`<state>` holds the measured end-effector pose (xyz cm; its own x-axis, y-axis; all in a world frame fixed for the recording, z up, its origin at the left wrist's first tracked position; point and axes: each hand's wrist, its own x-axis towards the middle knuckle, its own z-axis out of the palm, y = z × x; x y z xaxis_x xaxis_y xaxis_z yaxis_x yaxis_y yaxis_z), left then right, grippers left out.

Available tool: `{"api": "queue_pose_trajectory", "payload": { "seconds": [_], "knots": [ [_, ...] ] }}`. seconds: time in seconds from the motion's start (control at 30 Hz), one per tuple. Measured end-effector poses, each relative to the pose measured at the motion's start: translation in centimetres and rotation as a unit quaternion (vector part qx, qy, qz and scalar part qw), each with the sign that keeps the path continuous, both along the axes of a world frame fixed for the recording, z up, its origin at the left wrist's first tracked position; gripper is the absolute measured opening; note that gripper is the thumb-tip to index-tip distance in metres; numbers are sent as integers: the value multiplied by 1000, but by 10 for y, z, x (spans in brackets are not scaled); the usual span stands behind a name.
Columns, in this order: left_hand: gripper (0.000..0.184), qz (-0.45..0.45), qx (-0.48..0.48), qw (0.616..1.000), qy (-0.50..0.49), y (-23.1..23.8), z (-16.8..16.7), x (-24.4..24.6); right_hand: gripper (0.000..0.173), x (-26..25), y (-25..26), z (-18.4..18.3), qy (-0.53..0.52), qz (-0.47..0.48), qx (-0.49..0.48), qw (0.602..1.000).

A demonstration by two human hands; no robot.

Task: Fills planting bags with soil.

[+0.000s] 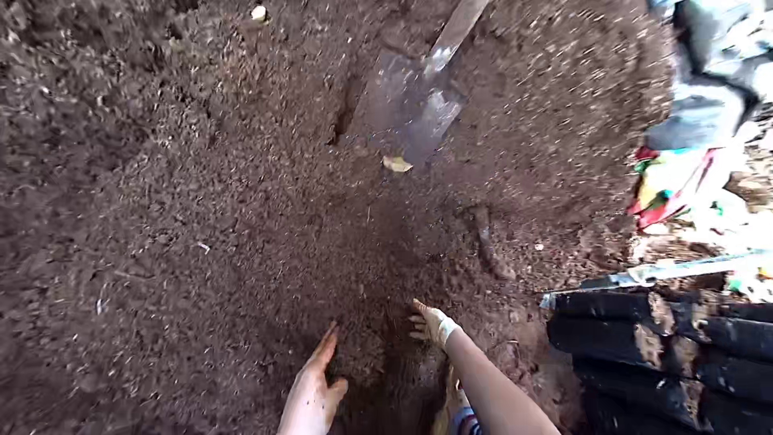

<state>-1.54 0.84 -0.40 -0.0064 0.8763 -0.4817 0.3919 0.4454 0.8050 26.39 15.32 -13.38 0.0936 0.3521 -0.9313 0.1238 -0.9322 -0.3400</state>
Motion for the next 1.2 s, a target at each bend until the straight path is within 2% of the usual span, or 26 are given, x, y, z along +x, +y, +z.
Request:
{"api": "queue_pose_trajectory", "payload": {
  "seconds": [0.13, 0.23, 0.3, 0.37, 0.47, 0.53, 0.6, 0.7, 0.73, 0.83, 0.93, 1.0, 1.1, 1.2],
  "knots": [
    [79, 27, 5, 999, -29, 11, -7, -2, 72, -57, -8, -23, 86, -94, 13, 992],
    [79, 4, 2, 999, -43, 13, -1, 5, 56, -94, 11, -15, 162, -110, 94, 976],
    [81, -20, -6, 999, -43, 12, -1, 8, 50, -109, 30, 6, 238, -116, 121, 957],
    [83, -29, -18, 998, -43, 9, -3, 8, 46, -117, 46, 42, 304, -135, 111, 937],
    [83, -17, -11, 999, -38, 9, -1, 4, 42, -111, 46, 115, 341, -21, 134, 930],
    [82, -8, -14, 999, -41, 12, 0, 3, 36, -110, 29, 158, 313, 130, 180, 923],
    [78, 3, -19, 999, -46, 14, 3, 5, 34, -113, 5, 186, 213, 286, 243, 902],
    [58, 32, -43, 998, -35, 11, 8, 9, 50, -117, -34, 195, 21, 441, 349, 826],
    [63, 32, -48, 998, -37, 10, 8, 9, 49, -120, -49, 191, -24, 471, 373, 799],
    [72, 46, -27, 997, -48, 4, 4, 11, 37, -129, -88, 168, -117, 531, 420, 727],
    [76, 40, -14, 998, -49, 1, 4, 10, 42, -123, -94, 172, -126, 561, 407, 710],
    [79, 34, -7, 999, -40, -1, 5, 7, 46, -117, -99, 174, -134, 550, 456, 687],
    [76, 34, 2, 999, -33, -6, 5, 6, 35, -114, -114, 149, -135, 541, 503, 661],
    [77, 38, 4, 999, -9, -7, 3, 9, 37, -117, -114, 125, -154, 561, 508, 635]
  ]
}}
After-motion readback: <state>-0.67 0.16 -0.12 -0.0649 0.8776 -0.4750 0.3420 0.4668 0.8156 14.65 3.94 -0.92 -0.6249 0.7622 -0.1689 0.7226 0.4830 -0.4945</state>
